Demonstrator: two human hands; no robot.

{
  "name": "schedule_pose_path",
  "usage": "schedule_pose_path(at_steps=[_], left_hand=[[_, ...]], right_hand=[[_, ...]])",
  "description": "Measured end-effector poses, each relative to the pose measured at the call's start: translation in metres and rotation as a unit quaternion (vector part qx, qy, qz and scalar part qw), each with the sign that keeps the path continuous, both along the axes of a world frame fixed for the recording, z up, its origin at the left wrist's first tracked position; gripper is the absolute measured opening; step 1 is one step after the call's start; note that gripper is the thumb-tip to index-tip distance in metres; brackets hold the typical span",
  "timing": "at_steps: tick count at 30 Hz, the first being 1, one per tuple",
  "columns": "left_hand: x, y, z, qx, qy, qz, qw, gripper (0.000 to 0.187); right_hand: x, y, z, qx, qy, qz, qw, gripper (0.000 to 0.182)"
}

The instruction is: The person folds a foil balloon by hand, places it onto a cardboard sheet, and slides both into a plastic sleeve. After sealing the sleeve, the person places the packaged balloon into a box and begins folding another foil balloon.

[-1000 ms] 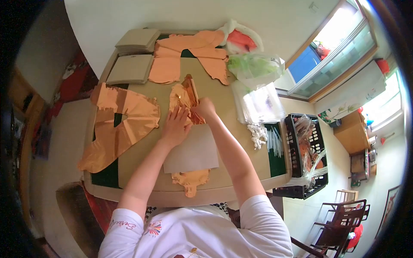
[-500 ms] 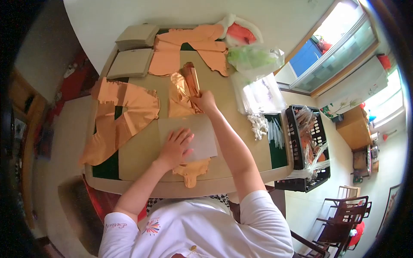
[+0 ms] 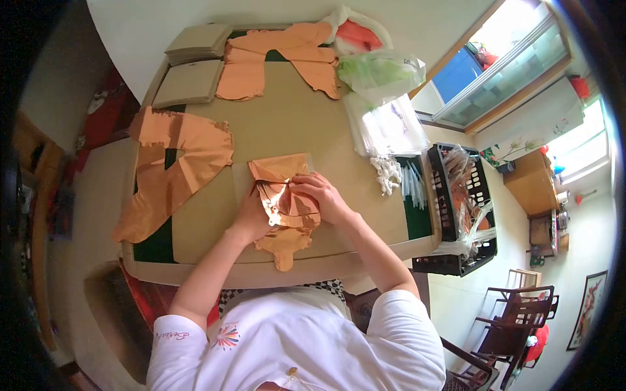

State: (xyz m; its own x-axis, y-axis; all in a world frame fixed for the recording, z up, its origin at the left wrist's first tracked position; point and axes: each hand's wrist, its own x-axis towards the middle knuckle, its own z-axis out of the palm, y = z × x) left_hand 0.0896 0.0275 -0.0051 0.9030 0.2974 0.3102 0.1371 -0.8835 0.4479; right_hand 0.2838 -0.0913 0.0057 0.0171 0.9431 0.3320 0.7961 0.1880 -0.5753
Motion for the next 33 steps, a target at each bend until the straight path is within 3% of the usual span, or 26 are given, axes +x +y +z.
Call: schedule_pose_path(at_steps=[5,6,9,12,15,19,23,27,28,33], left_hand=[[0.001,0.0,-0.002,0.015,-0.006,0.007,1.0,0.068],[0.001,0.0,0.0,0.006,-0.003,0.006,1.0,0.067],[0.001,-0.002,0.004,0.009,0.005,0.004,1.0,0.063],[0.001,0.0,-0.005,0.049,0.017,0.001,0.999,0.063],[-0.001,0.004,-0.007,0.042,0.04,-0.001,0.998,0.064],[0.001,0.002,-0.009,-0.023,0.054,0.009,0.998,0.065],[0.002,0.0,0.002,-0.056,0.033,0.008,0.998,0.066],[-0.007,0.006,-0.017,-0.035,-0.049,0.001,0.998,0.064],[-0.014,0.004,-0.021,0.032,0.059,0.068,0.995,0.06],[-0.031,0.014,-0.014,0.023,0.037,0.098,0.994,0.058]], right_hand=[[-0.003,-0.016,0.031,-0.075,0.07,0.082,0.991,0.036],[0.014,-0.016,0.013,-0.114,0.105,0.085,0.984,0.039],[0.026,0.004,0.023,-0.162,0.19,-0.097,0.964,0.039],[0.022,0.045,0.018,0.045,0.127,-0.145,0.98,0.037],[0.02,0.06,-0.012,0.022,0.13,-0.153,0.979,0.035],[0.004,0.058,-0.021,0.063,-0.02,-0.157,0.985,0.029],[-0.009,0.056,-0.02,0.032,-0.092,-0.185,0.978,0.033],[-0.007,0.055,-0.023,0.031,-0.081,-0.177,0.98,0.034],[-0.007,0.055,-0.024,0.033,-0.084,-0.18,0.979,0.034],[-0.006,0.055,-0.023,0.04,-0.084,-0.173,0.981,0.033]])
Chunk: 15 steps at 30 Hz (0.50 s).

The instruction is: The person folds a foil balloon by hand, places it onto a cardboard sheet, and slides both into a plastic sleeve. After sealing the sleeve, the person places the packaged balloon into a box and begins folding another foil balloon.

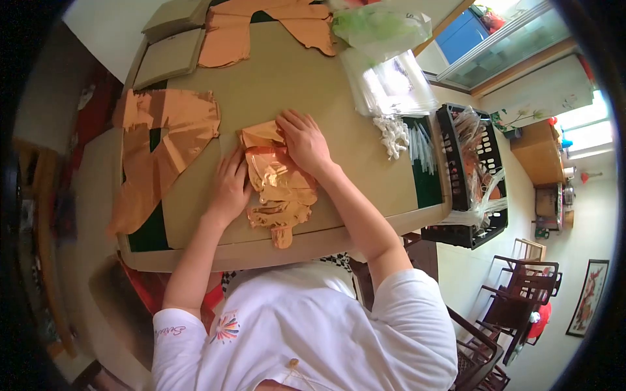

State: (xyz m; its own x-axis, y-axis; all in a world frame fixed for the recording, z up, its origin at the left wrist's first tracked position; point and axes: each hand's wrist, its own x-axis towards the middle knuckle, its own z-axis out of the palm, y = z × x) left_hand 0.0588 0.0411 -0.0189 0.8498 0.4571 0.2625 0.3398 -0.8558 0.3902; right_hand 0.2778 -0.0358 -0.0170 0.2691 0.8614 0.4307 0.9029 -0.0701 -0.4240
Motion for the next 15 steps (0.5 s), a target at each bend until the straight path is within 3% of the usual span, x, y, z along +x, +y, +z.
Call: schedule_pose_path(at_steps=[2,5,9,12,15], left_hand=[[0.0,-0.001,0.001,0.01,0.007,0.007,1.0,0.057],[0.001,-0.002,0.0,-0.004,-0.008,0.006,1.0,0.06],[0.001,-0.001,0.003,0.011,0.014,0.005,1.0,0.055],[0.001,-0.001,0.005,0.009,0.016,0.007,1.0,0.054],[0.001,-0.001,0.003,0.01,0.016,0.009,1.0,0.054]], right_hand=[[-0.002,-0.001,0.004,-0.008,0.004,-0.002,1.0,0.033],[-0.007,-0.005,0.008,0.019,0.154,-0.026,0.988,0.033],[0.004,-0.026,0.02,0.049,0.266,-0.073,0.96,0.034],[0.017,-0.049,0.03,-0.085,0.362,-0.159,0.915,0.035],[0.005,-0.065,0.052,-0.178,0.433,-0.132,0.874,0.047]])
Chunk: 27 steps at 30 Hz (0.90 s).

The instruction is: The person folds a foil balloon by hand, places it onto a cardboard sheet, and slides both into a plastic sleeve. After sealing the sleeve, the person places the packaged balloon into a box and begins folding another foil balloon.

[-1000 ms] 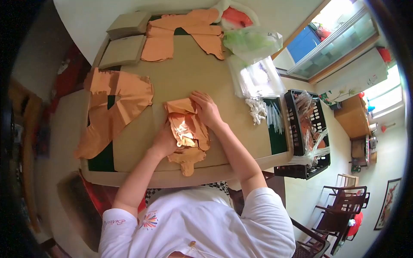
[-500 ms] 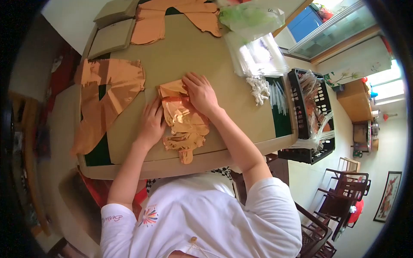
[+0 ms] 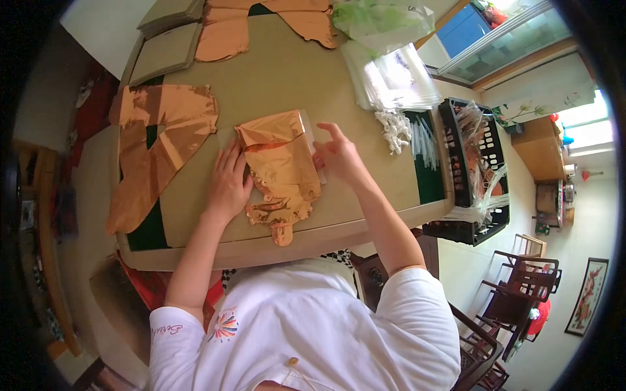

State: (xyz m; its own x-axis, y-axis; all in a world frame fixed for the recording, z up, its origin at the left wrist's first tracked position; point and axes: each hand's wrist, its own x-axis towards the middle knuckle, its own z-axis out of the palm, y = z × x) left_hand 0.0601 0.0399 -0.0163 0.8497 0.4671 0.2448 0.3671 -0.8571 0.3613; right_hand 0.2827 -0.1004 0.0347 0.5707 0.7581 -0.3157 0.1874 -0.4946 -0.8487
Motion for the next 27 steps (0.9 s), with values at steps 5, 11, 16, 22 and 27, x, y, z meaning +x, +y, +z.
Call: schedule_pose_path(at_steps=[5,11,16,22,27], left_hand=[[0.001,0.0,0.006,0.013,-0.001,0.004,1.0,0.053],[-0.001,0.001,0.003,0.027,-0.016,-0.003,0.999,0.051],[-0.002,0.002,-0.002,0.024,-0.026,-0.007,0.999,0.052],[0.0,0.001,-0.003,0.016,-0.048,0.002,0.999,0.052],[-0.001,0.003,-0.006,0.016,-0.04,-0.004,0.999,0.053]], right_hand=[[-0.008,0.016,0.031,-0.016,0.102,0.063,0.993,0.063],[0.023,0.085,0.029,0.345,0.368,0.034,0.863,0.06],[0.027,0.076,-0.02,0.274,-0.154,-0.059,0.947,0.033],[-0.004,-0.001,-0.043,0.173,-0.261,0.051,0.948,0.022],[-0.029,-0.003,-0.038,0.092,-0.452,0.157,0.873,0.037]])
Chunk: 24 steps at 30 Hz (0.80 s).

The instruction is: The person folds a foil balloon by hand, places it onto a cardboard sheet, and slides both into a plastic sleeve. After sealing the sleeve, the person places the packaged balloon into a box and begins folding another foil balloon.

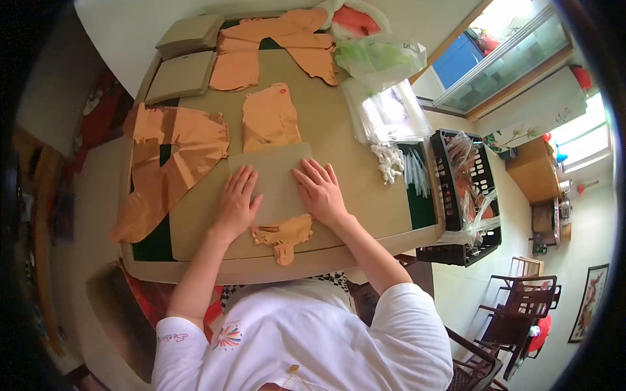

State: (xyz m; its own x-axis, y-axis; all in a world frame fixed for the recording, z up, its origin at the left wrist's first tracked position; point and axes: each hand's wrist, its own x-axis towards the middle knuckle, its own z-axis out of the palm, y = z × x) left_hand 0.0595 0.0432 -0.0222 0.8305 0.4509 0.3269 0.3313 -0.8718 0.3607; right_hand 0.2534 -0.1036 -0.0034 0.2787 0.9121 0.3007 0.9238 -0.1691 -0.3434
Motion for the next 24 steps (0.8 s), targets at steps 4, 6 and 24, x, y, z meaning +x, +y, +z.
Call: schedule_pose_path(at_steps=[4,6,24], left_hand=[[0.001,0.004,0.008,-0.015,0.028,-0.003,1.0,0.055],[0.004,0.007,0.01,-0.026,0.028,-0.01,0.999,0.056],[0.004,0.006,0.005,0.015,0.036,-0.006,0.999,0.058]], right_hand=[[-0.007,0.0,0.003,0.01,-0.025,-0.014,1.0,0.036],[-0.005,0.002,0.004,0.025,-0.016,-0.012,0.999,0.032],[0.092,0.159,0.005,-0.076,0.226,-0.189,0.953,0.021]])
